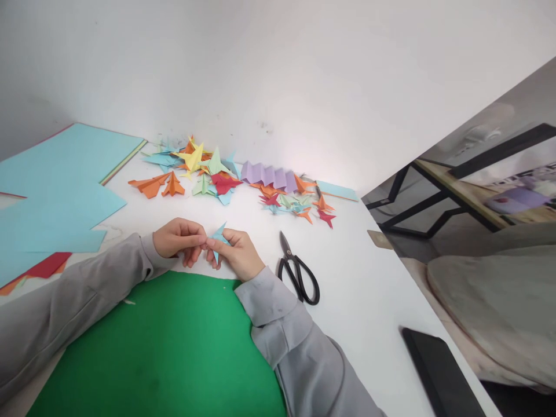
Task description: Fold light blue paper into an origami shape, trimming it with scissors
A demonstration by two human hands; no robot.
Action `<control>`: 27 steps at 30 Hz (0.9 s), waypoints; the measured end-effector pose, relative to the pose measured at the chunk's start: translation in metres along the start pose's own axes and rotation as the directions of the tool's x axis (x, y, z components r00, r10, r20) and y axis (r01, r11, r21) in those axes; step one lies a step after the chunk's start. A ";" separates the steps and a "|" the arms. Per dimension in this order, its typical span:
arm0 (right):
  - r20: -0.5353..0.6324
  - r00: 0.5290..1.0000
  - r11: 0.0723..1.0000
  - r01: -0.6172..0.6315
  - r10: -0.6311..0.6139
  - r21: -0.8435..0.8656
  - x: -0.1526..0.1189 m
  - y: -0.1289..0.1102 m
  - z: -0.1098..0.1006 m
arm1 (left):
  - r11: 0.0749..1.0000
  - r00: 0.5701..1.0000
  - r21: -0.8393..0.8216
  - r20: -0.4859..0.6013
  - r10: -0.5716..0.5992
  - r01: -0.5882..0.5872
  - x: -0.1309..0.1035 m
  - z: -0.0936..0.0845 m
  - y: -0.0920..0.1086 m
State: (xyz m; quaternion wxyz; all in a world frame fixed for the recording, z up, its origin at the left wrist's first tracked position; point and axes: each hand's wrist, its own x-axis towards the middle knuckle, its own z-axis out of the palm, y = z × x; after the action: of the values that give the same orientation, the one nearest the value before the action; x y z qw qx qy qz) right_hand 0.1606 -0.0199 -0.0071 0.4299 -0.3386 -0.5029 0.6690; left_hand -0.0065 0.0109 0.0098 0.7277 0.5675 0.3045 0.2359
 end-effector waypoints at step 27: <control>-0.159 0.987 0.999 -0.010 0.002 -0.053 -0.001 0.000 0.002 | 0.998 0.978 -0.057 -0.205 -0.039 0.028 0.000 0.003 0.006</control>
State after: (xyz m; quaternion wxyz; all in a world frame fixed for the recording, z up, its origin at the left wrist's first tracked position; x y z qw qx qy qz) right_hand 0.1588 -0.0216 -0.0063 0.4574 -0.4039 -0.4838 0.6274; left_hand -0.0046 0.0100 0.0163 0.7110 0.5150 0.3814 0.2893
